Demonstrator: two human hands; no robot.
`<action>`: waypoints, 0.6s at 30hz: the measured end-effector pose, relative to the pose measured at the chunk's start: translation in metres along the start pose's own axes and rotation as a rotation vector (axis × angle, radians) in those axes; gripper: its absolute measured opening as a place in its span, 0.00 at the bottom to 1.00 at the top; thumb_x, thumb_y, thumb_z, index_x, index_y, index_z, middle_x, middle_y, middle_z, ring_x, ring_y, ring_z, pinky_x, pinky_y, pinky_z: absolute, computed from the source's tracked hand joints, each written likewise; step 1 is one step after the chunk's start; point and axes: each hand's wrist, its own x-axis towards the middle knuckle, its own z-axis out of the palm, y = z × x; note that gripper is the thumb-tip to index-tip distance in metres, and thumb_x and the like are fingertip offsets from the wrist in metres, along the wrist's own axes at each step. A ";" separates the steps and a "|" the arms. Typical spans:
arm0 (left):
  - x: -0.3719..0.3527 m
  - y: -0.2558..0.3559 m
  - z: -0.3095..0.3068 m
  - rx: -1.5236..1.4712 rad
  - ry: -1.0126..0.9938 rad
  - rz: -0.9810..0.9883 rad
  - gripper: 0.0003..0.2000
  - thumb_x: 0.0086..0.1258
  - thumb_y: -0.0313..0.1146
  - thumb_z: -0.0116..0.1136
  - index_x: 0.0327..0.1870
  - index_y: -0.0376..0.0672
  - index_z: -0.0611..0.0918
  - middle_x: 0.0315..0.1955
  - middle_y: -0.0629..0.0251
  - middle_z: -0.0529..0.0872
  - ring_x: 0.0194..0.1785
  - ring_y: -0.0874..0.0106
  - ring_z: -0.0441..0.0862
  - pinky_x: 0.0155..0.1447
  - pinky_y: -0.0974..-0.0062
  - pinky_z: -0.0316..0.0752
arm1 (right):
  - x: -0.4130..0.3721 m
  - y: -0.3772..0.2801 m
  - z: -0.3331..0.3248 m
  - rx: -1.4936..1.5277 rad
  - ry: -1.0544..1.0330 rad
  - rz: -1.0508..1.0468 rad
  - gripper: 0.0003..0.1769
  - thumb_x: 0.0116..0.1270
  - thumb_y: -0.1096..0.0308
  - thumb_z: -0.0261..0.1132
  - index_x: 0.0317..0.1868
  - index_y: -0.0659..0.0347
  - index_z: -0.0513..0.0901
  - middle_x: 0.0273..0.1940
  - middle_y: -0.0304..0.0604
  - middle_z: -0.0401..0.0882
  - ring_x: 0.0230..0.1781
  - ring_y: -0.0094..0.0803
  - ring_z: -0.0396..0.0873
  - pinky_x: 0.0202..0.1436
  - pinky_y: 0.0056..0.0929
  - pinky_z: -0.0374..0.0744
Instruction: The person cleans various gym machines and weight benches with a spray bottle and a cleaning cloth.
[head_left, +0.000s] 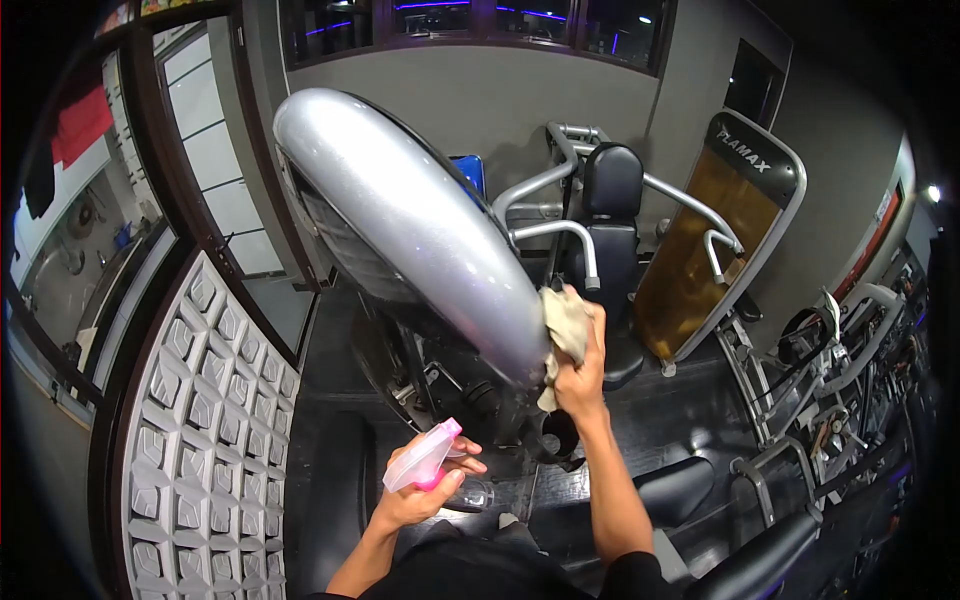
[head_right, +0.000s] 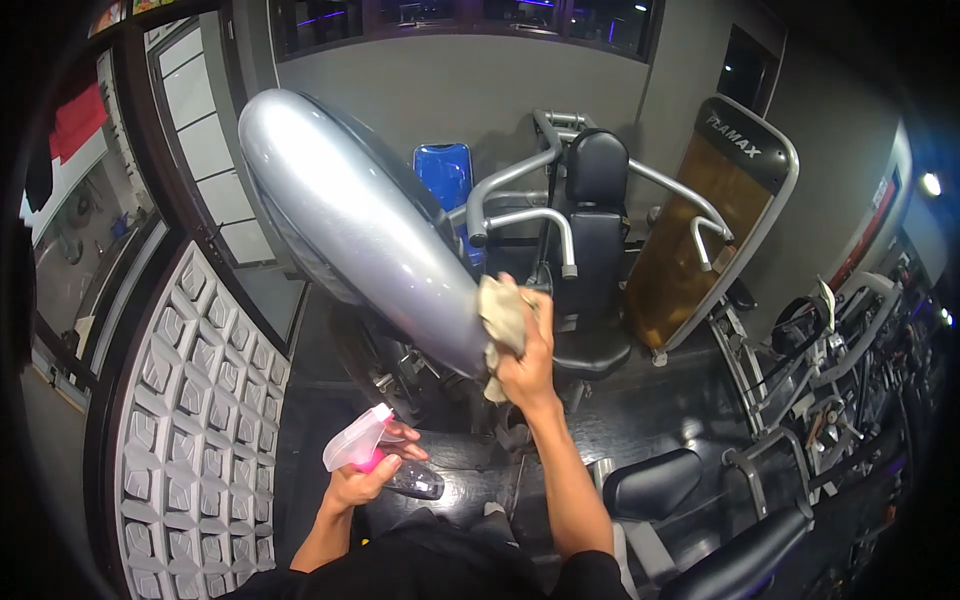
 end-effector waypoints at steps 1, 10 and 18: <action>0.005 -0.002 0.005 0.005 0.008 0.006 0.19 0.64 0.14 0.56 0.57 0.30 0.73 0.50 0.46 0.82 0.49 0.60 0.86 0.55 0.63 0.81 | 0.021 -0.009 -0.002 -0.023 -0.066 -0.071 0.37 0.50 0.85 0.54 0.67 0.64 0.71 0.57 0.51 0.66 0.58 0.45 0.71 0.64 0.33 0.69; 0.031 0.006 0.035 0.188 0.014 0.166 0.21 0.63 0.16 0.58 0.59 0.28 0.73 0.49 0.47 0.83 0.45 0.63 0.87 0.51 0.68 0.82 | 0.178 -0.089 0.065 -0.079 -0.353 -0.464 0.39 0.50 0.77 0.60 0.67 0.49 0.74 0.53 0.56 0.70 0.55 0.52 0.73 0.61 0.43 0.73; 0.019 -0.001 0.039 0.259 0.206 0.236 0.20 0.64 0.18 0.58 0.58 0.28 0.72 0.49 0.47 0.83 0.42 0.64 0.87 0.49 0.67 0.82 | 0.106 -0.052 0.001 0.017 -0.429 -0.463 0.38 0.45 0.78 0.65 0.62 0.47 0.80 0.49 0.54 0.71 0.48 0.53 0.77 0.54 0.42 0.78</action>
